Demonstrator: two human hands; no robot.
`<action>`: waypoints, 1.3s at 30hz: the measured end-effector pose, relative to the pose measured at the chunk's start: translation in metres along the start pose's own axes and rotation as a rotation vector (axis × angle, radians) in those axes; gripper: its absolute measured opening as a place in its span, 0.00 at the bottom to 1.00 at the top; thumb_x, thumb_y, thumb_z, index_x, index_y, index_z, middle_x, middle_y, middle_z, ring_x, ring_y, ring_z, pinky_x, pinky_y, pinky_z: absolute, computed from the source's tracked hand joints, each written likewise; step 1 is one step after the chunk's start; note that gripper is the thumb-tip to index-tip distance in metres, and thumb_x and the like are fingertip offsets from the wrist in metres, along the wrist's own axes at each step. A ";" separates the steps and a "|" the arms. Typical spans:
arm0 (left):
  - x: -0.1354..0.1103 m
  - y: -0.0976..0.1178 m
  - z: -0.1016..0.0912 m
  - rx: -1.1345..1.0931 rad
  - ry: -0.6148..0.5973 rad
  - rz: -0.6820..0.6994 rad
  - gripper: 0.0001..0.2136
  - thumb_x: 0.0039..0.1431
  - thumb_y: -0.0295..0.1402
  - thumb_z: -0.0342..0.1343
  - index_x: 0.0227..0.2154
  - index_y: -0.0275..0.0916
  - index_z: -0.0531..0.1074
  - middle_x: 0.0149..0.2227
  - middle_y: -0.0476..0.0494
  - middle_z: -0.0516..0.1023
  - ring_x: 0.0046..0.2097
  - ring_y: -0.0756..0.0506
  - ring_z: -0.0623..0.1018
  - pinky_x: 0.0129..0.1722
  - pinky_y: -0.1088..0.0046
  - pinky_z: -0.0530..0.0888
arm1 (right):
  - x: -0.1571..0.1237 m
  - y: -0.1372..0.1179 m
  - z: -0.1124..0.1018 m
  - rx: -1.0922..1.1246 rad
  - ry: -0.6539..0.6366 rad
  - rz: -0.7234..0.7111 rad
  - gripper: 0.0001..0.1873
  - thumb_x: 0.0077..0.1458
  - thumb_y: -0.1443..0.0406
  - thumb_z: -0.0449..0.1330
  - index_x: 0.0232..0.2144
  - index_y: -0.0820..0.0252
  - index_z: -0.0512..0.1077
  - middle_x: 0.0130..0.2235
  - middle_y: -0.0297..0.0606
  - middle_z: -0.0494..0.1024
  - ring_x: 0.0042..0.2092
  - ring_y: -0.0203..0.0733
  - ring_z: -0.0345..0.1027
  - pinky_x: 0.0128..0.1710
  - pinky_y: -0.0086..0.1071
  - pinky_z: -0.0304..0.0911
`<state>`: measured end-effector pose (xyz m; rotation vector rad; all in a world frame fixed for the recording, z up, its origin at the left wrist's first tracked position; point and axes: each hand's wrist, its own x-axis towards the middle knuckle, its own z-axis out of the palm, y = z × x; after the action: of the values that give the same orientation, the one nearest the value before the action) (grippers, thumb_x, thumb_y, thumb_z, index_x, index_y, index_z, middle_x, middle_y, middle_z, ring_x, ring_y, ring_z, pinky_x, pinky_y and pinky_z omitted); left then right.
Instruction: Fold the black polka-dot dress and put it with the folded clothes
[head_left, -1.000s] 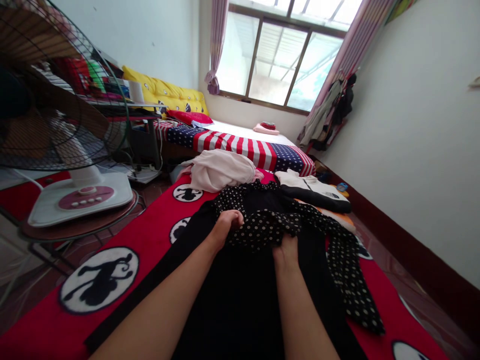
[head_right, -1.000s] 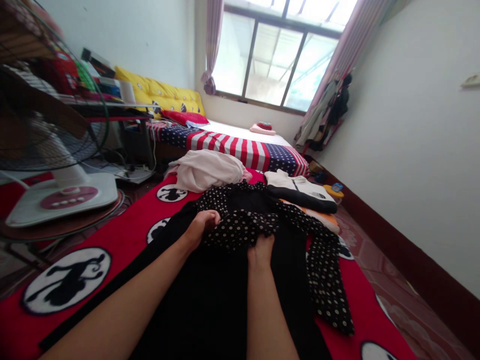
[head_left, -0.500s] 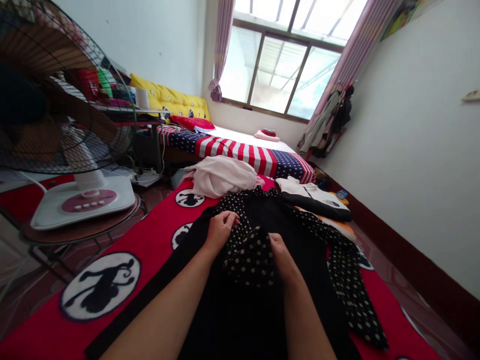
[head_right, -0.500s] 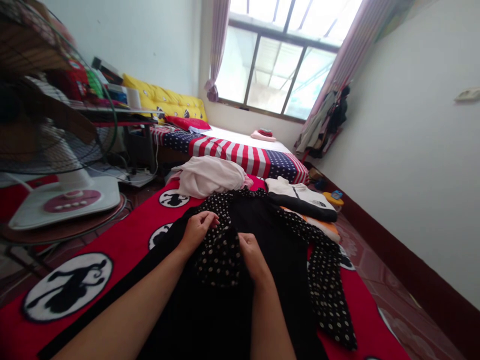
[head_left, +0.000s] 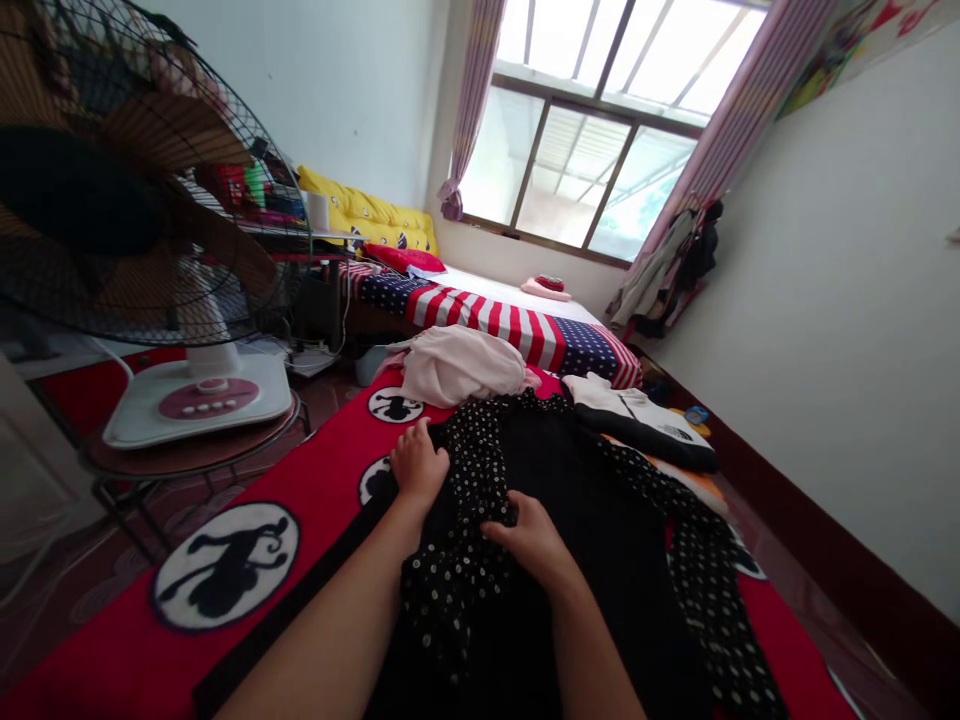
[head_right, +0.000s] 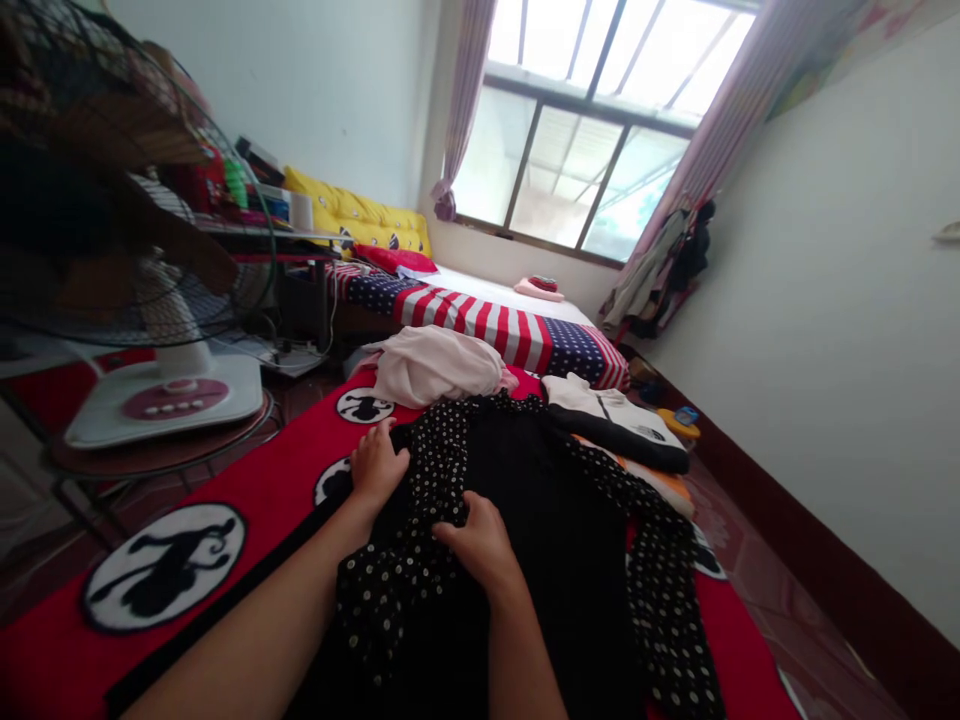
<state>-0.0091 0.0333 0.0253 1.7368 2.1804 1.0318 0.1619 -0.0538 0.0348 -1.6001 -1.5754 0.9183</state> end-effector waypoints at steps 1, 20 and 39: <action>0.000 0.000 0.000 0.014 -0.008 0.005 0.25 0.53 0.28 0.54 0.56 0.35 0.62 0.51 0.34 0.72 0.52 0.34 0.71 0.50 0.58 0.68 | 0.003 0.001 0.002 0.113 0.006 0.003 0.15 0.38 0.62 0.66 0.32 0.61 0.74 0.34 0.37 0.79 0.38 0.45 0.71 0.38 0.33 0.64; -0.040 -0.110 -0.131 -0.564 -1.031 0.148 0.20 0.42 0.40 0.65 0.39 0.35 0.75 0.40 0.44 0.81 0.45 0.39 0.78 0.46 0.66 0.73 | 0.005 -0.006 0.007 0.799 0.051 0.068 0.55 0.35 0.67 0.69 0.64 0.42 0.50 0.57 0.35 0.70 0.45 0.45 0.73 0.41 0.37 0.71; -0.131 0.010 -0.097 -0.484 -0.891 0.361 0.30 0.50 0.35 0.56 0.58 0.32 0.66 0.30 0.47 0.76 0.30 0.46 0.72 0.28 0.74 0.66 | 0.059 -0.079 -0.148 0.473 0.365 0.258 0.06 0.42 0.75 0.59 0.20 0.62 0.67 0.16 0.33 0.69 0.18 0.34 0.63 0.21 0.29 0.65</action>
<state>-0.0121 -0.1245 0.0671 1.8550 1.0157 0.5739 0.2504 0.0058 0.1766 -1.5327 -0.8384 0.9770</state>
